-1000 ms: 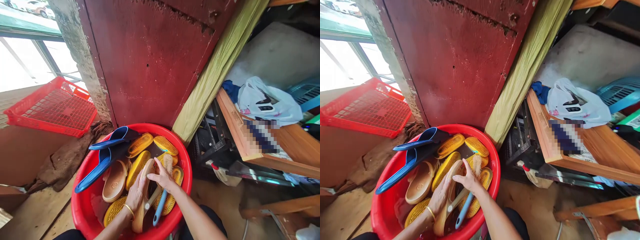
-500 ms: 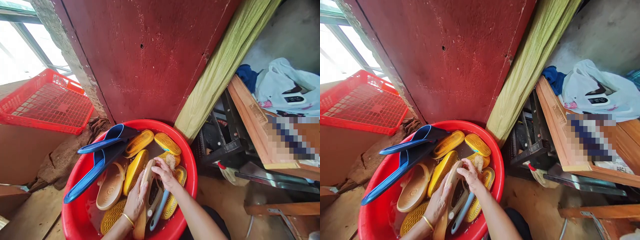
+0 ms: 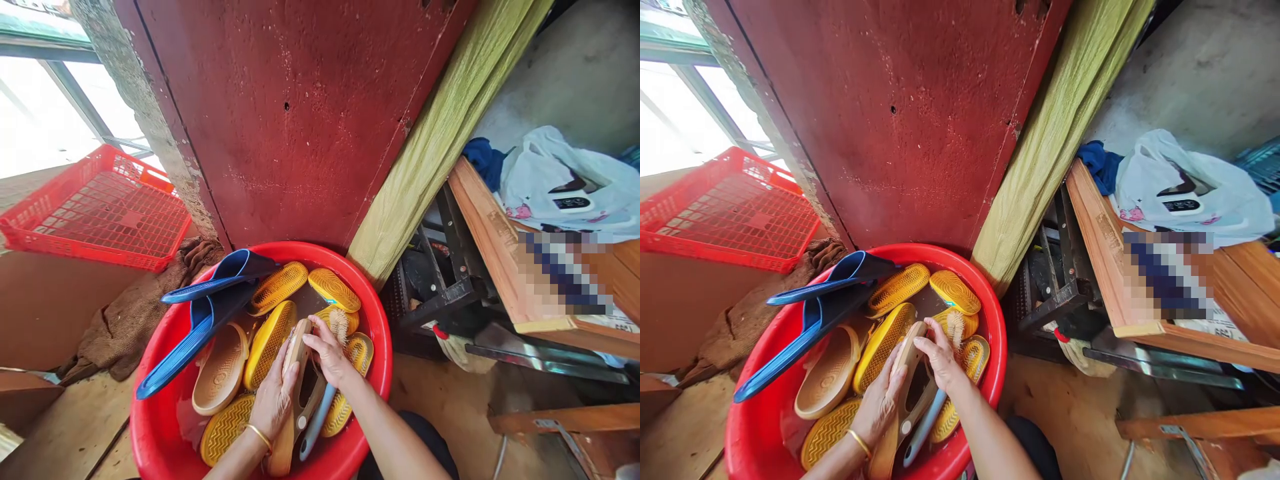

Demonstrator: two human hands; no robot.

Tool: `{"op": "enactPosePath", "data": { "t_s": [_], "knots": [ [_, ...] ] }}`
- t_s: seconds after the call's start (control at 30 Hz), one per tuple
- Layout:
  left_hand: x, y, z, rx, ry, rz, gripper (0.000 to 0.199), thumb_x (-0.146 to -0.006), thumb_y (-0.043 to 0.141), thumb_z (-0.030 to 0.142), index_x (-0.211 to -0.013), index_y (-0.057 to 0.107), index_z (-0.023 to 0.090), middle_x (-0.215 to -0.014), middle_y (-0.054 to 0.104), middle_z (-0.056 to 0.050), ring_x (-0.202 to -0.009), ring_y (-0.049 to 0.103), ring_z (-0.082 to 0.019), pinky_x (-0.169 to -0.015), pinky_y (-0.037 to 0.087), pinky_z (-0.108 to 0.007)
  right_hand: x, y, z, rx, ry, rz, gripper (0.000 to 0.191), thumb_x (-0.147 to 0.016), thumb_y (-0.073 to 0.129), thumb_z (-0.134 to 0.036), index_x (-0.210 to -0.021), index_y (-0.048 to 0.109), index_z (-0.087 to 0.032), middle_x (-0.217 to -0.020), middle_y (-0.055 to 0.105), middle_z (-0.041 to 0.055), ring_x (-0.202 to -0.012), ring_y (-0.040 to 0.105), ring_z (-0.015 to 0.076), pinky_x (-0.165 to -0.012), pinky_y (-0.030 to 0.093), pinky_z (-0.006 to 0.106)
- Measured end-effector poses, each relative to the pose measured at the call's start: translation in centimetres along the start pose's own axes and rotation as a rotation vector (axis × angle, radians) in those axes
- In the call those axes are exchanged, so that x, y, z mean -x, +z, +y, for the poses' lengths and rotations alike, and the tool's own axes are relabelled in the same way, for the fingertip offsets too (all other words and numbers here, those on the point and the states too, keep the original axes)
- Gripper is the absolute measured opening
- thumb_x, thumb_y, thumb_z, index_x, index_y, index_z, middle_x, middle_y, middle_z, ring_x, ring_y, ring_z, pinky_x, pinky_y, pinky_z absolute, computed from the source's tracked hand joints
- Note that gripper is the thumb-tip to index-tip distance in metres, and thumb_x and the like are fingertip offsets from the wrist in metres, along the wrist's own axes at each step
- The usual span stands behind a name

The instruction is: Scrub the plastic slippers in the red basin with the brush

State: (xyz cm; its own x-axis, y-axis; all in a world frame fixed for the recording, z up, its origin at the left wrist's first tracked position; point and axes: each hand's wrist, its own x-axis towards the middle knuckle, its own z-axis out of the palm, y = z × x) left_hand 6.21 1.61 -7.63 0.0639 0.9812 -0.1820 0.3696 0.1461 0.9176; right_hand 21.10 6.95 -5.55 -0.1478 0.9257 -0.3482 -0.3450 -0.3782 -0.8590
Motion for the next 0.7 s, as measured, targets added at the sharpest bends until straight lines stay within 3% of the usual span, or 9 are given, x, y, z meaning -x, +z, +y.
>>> {"op": "enactPosePath", "data": {
  "t_s": [0.2, 0.5, 0.7],
  "knots": [
    [0.02, 0.03, 0.19, 0.013, 0.017, 0.028, 0.062, -0.098, 0.036, 0.051, -0.153, 0.04, 0.022, -0.156, 0.047, -0.011, -0.143, 0.044, -0.026, -0.12, 0.032, -0.046, -0.03, 0.12, 0.0, 0.017, 0.009, -0.018, 0.067, -0.071, 0.074, -0.041, -0.135, 0.055, -0.03, -0.12, 0.067, 0.0021, -0.11, 0.062, 0.0244, -0.096, 0.048, 0.039],
    [0.17, 0.01, 0.16, -0.011, 0.026, 0.012, 0.065, -0.099, 0.032, 0.054, -0.155, 0.034, 0.022, -0.161, 0.04, -0.01, -0.144, 0.043, -0.024, -0.12, 0.033, -0.044, -0.08, 0.12, 0.67, 0.004, -0.021, -0.044, 0.073, -0.072, 0.075, -0.041, -0.14, 0.051, -0.029, -0.136, 0.061, 0.004, -0.125, 0.057, 0.0262, -0.109, 0.041, 0.044],
    [0.29, 0.5, 0.02, -0.131, -0.017, 0.004, 0.07, -0.097, 0.034, 0.054, -0.157, 0.03, 0.017, -0.16, 0.038, -0.016, -0.144, 0.043, -0.03, -0.116, 0.037, -0.05, 0.27, 0.57, 0.53, 0.269, -0.099, 0.107, 0.073, -0.072, 0.078, -0.043, -0.139, 0.052, -0.031, -0.144, 0.054, 0.0034, -0.136, 0.047, 0.0269, -0.114, 0.034, 0.042]
  ]
}}
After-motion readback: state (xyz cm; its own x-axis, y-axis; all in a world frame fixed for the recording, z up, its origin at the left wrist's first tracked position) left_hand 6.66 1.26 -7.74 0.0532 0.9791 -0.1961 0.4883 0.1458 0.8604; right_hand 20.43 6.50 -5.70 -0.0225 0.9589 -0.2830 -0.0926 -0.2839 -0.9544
